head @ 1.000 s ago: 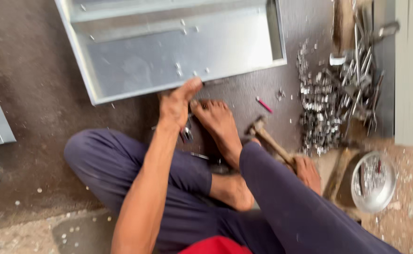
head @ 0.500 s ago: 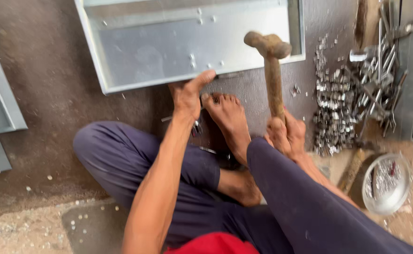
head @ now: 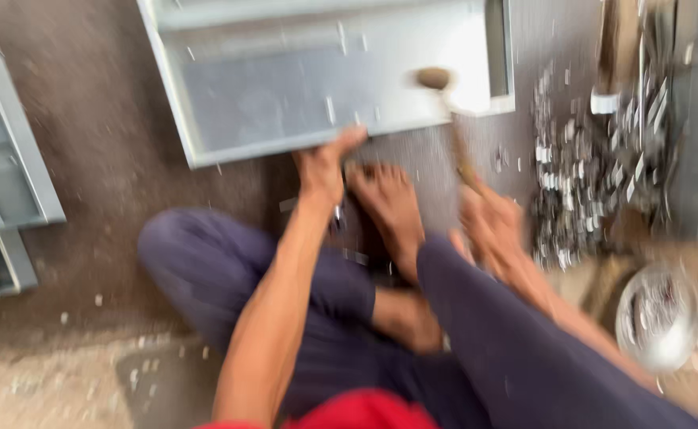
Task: The person sits on the floor and uses a hammer and punch to create indentations on a metal sheet. They then attach metal brackets and a lock mechanism to the sheet, securing them with a hammer. Finally, they assemble the sheet into a metal box structure.
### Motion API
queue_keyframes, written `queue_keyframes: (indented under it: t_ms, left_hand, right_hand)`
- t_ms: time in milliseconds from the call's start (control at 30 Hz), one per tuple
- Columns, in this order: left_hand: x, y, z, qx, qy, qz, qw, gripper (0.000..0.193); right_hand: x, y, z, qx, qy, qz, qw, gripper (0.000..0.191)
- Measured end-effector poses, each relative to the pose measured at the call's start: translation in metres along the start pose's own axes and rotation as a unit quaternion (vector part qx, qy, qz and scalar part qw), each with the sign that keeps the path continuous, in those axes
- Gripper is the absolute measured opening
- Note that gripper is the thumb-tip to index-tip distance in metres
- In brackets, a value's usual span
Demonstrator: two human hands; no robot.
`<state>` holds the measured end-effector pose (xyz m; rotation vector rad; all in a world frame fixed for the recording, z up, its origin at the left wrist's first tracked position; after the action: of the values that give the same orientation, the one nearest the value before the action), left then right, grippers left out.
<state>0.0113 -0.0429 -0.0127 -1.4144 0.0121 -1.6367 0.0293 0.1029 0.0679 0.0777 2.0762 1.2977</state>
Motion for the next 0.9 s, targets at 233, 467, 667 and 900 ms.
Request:
queue_keyframes:
  t_ms: [233, 467, 667, 900]
  left_hand:
    - [0.013, -0.013, 0.008, -0.005, 0.015, -0.074, 0.997, 0.049]
    - [0.018, -0.020, -0.001, -0.012, 0.169, 0.126, 0.978, 0.030]
    - [-0.045, -0.055, -0.008, -0.050, 0.240, 0.132, 0.961, 0.019]
    - [-0.009, -0.043, -0.011, -0.046, 0.071, -0.160, 0.983, 0.032]
  right_hand:
    - [0.058, 0.071, 0.046, -0.160, -0.395, -0.121, 0.897, 0.036]
    - [0.154, 0.122, 0.018, 0.058, -0.223, -0.045, 0.972, 0.044]
    - [0.181, 0.116, -0.026, 0.080, -0.208, -0.051, 0.974, 0.038]
    - [0.167, 0.112, 0.033, 0.054, -0.285, -0.054, 0.956, 0.027]
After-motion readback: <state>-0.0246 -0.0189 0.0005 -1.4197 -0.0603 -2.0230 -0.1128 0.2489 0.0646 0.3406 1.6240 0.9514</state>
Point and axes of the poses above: each hand's wrist, its own z-axis away from the middle knuckle, its own y-axis out of the back of the hand, x = y × z, the point moved 8 cm from there along -z, towards the middle knuckle, and after that the axes turned 3 degrees about -x, right-handed, at the moved point
